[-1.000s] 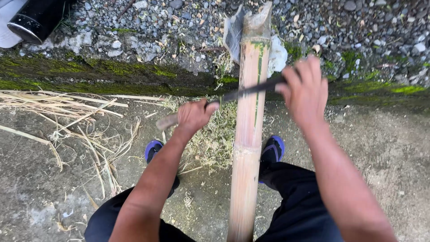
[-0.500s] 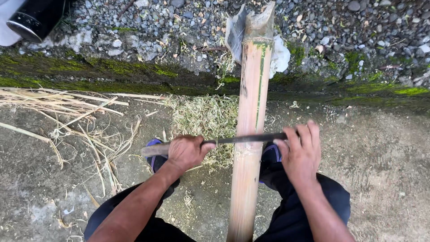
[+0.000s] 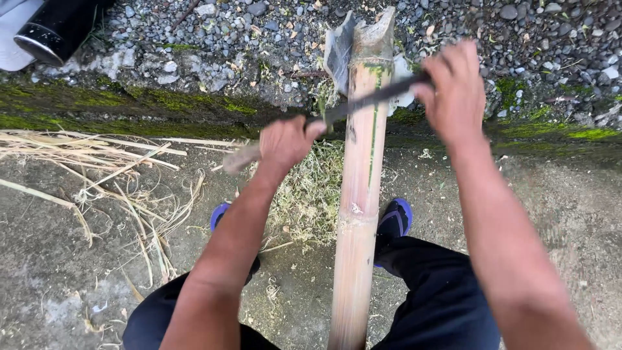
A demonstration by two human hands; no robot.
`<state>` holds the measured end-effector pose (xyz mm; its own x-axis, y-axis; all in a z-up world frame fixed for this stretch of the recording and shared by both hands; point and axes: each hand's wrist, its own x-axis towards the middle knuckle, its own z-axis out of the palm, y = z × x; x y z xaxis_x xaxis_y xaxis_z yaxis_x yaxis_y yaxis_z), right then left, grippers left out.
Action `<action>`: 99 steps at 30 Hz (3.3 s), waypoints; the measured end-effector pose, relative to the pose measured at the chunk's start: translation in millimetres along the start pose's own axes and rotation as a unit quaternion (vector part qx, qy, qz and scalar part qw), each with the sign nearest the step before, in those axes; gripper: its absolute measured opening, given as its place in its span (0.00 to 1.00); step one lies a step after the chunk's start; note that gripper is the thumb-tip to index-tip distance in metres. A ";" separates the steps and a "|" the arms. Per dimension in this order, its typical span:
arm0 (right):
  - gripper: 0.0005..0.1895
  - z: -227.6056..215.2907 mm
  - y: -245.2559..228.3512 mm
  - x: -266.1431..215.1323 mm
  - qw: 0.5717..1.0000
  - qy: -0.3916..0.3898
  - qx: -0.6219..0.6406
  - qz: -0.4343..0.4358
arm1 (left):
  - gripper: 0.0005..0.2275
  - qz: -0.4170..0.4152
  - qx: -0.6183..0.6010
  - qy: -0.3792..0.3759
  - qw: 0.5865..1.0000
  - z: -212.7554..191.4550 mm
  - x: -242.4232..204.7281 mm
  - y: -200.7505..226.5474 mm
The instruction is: Shaving the exterior of a bamboo stalk using a machete.
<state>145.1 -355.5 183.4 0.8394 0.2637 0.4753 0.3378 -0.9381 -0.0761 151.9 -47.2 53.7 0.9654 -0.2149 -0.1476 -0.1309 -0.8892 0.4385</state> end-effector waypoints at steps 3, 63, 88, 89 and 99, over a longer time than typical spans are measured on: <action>0.22 -37.8 -59.3 -84.2 0.999 -0.012 -0.025 0.027 | 0.38 0.054 0.031 -0.071 0.996 37.9 -85.3 -26.8; 0.31 -89.9 45.1 -391.0 0.920 0.061 0.060 0.383 | 0.23 0.052 0.186 -0.216 0.957 -49.6 -193.0 78.7; 0.29 -28.6 -46.2 -150.3 0.944 -0.284 0.034 0.166 | 0.29 -0.001 0.127 -0.114 0.985 -36.4 -158.7 58.1; 0.28 -26.4 -52.1 -165.3 0.943 -0.292 0.014 0.161 | 0.29 0.003 0.144 -0.147 0.979 -34.1 -167.3 53.7; 0.28 -35.5 -66.4 -184.7 0.921 -0.319 0.022 0.221 | 0.31 -0.036 0.158 -0.258 0.953 -49.0 -174.3 65.9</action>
<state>-47.5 -349.9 131.7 0.9739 -0.0506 -0.2213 -0.0920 -0.9791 -0.1811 -14.0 -48.5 151.8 0.7457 -0.2469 -0.6189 -0.2087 -0.9686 0.1349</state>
